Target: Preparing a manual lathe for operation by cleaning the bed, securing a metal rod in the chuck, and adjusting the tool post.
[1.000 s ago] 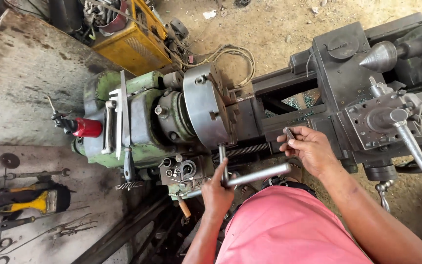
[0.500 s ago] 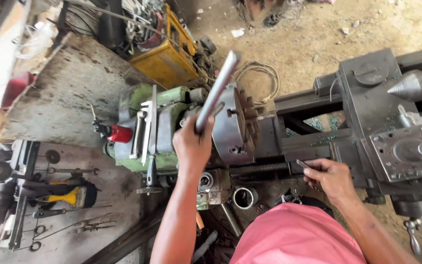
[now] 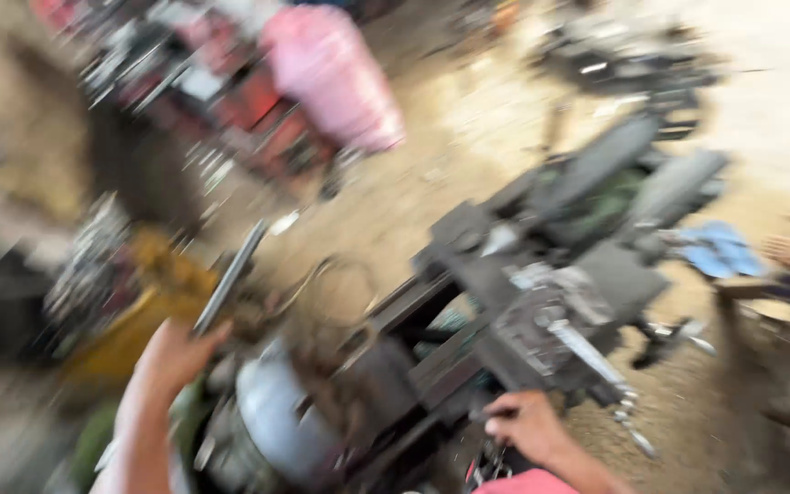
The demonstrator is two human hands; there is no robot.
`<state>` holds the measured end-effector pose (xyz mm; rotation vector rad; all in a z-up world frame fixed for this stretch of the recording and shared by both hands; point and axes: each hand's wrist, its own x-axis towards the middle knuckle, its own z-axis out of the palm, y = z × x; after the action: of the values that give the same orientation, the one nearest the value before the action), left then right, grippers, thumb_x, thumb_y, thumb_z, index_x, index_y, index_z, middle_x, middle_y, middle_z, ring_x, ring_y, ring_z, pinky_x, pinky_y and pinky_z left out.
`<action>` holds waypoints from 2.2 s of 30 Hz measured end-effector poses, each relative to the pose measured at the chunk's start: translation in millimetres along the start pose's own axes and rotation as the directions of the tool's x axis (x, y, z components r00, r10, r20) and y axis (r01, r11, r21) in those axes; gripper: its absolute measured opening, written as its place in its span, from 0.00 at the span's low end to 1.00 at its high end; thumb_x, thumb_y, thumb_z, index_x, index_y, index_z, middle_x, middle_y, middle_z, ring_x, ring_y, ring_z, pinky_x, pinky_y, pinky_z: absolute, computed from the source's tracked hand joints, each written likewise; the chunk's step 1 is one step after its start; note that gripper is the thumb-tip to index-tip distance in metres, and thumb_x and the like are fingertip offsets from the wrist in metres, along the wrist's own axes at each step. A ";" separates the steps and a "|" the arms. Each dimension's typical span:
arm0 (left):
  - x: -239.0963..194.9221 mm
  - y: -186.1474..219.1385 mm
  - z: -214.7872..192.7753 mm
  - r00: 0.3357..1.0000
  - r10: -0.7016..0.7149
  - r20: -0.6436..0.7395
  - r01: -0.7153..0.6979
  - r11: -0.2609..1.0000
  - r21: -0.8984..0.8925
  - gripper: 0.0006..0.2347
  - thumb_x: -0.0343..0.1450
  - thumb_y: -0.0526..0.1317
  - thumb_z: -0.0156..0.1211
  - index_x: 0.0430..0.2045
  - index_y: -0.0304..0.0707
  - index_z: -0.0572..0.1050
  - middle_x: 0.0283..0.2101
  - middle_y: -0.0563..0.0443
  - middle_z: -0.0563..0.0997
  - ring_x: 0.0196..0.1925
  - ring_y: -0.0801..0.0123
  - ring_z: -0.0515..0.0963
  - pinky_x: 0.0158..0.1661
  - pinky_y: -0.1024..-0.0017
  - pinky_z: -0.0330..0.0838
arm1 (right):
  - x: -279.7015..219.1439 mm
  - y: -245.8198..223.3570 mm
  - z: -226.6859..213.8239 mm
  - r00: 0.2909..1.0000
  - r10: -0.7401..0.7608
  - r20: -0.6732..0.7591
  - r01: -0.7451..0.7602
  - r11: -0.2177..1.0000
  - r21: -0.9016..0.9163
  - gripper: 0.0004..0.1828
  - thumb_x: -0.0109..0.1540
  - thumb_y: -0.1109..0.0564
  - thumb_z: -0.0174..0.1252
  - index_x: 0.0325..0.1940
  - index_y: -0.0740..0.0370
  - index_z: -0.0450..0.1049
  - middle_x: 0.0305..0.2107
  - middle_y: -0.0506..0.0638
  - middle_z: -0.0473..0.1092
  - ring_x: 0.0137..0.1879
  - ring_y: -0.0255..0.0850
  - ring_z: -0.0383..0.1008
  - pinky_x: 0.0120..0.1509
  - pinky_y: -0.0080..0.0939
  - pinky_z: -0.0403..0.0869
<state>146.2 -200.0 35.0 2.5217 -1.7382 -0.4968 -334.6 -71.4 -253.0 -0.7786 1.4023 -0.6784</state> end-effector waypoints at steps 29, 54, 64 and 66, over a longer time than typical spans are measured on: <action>-13.2 66.2 -2.5 0.980 -0.188 -0.060 0.197 0.910 0.366 0.26 0.67 0.63 0.56 0.42 0.41 0.85 0.43 0.38 0.88 0.49 0.42 0.86 0.45 0.55 0.78 | -71.4 -67.2 -14.4 0.989 -0.117 -0.085 0.100 0.978 -0.182 0.09 0.53 0.67 0.68 0.34 0.59 0.88 0.19 0.48 0.81 0.27 0.33 0.76 0.37 0.33 0.75; -86.4 12.8 75.1 0.985 -0.155 0.076 0.019 -0.338 -0.941 0.26 0.67 0.62 0.59 0.13 0.33 0.74 0.16 0.33 0.74 0.24 0.37 0.83 0.33 0.56 0.85 | 98.2 -108.1 185.8 0.558 -0.772 0.305 0.824 0.558 -0.098 0.10 0.56 0.67 0.71 0.37 0.55 0.83 0.31 0.51 0.74 0.48 0.53 0.76 0.54 0.49 0.75; -100.5 105.2 44.3 0.858 0.423 -0.290 -0.141 0.739 0.659 0.25 0.85 0.50 0.55 0.70 0.36 0.52 0.31 0.58 0.82 0.22 0.72 0.79 0.30 0.65 0.82 | 108.1 -102.3 191.8 0.606 -0.658 0.446 0.772 0.621 -0.133 0.22 0.56 0.66 0.73 0.52 0.51 0.83 0.45 0.47 0.76 0.53 0.44 0.66 0.55 0.43 0.68; -127.4 126.7 40.1 0.747 0.567 -0.348 -0.430 0.811 0.397 0.17 0.79 0.39 0.59 0.60 0.33 0.66 0.51 0.40 0.84 0.72 0.44 0.62 0.69 0.30 0.43 | 113.8 -99.8 191.7 0.558 -0.708 0.433 0.815 0.566 -0.124 0.19 0.56 0.69 0.71 0.50 0.61 0.82 0.45 0.52 0.77 0.55 0.47 0.69 0.60 0.46 0.73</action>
<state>-20.6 -124.5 54.1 1.9197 -2.2715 0.3859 -132.3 -207.6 -238.0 -1.7536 0.7867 -0.9425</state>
